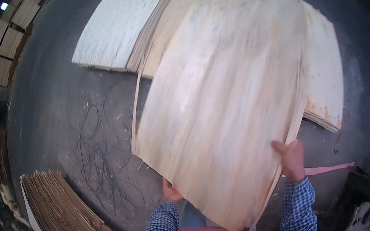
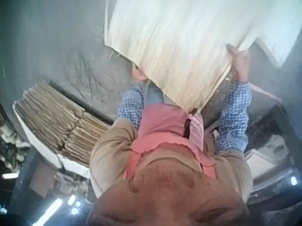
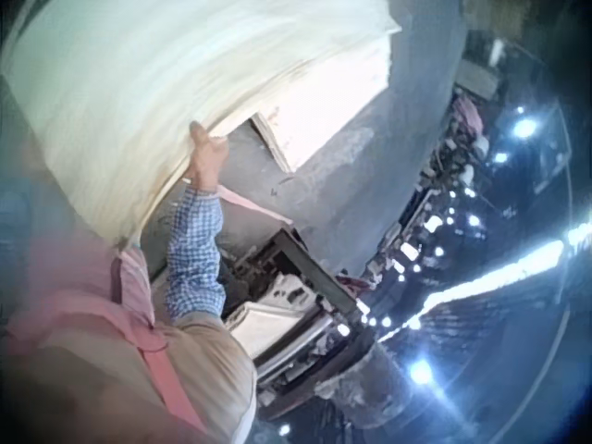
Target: The person feeds thin wood sheets into a roller machine, aligns them as they enter the rollers, and picks up additional sheets from the floor to feed them into the machine.
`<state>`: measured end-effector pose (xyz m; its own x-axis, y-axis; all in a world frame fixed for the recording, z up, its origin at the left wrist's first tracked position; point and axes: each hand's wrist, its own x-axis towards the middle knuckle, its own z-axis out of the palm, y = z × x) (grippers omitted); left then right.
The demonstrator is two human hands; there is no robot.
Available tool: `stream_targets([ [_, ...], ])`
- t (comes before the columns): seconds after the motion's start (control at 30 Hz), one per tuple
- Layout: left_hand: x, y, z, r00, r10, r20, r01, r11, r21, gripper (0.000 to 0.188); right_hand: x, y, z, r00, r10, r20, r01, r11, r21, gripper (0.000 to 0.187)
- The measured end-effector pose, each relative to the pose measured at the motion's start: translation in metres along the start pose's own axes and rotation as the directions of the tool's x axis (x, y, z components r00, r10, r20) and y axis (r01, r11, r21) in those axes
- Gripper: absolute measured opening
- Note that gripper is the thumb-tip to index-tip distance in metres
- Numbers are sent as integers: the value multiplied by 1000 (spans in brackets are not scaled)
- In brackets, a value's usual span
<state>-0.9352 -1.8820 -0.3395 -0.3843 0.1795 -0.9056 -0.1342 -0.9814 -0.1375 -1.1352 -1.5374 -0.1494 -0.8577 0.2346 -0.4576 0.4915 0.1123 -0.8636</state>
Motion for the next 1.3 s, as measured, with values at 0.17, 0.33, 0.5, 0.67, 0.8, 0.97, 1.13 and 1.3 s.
stream_targets([
  [0.17,-11,-43,-95,997,-33,-66,48,969,243,64,-153,-81,-44,994,-84,-71,75,991,-114,26],
  [0.33,-63,-78,-119,979,-196,-51,202,931,303,61,-302,-88,-92,968,-28,-249,27,1000,-9,30],
  [0.5,-85,-138,-163,938,-314,148,198,833,516,54,-480,-25,-167,825,-175,-537,274,955,110,41],
  [0.67,-167,-195,-201,694,-703,158,351,521,778,58,-695,62,-219,641,77,-764,102,978,183,28],
  [0.8,-267,-207,-224,668,-645,371,121,586,801,56,-809,95,-274,699,-157,-698,309,946,97,31],
  [0.97,-376,-295,-212,595,-752,286,87,413,906,51,-958,170,-326,531,22,-847,488,810,327,39],
  [1.13,-407,-372,-197,526,-824,210,90,300,950,52,-1032,223,-395,407,121,-905,682,619,389,39],
  [1.3,-434,-493,-235,407,-910,87,-47,74,996,47,-1091,309,-475,277,256,-926,695,612,377,39],
])
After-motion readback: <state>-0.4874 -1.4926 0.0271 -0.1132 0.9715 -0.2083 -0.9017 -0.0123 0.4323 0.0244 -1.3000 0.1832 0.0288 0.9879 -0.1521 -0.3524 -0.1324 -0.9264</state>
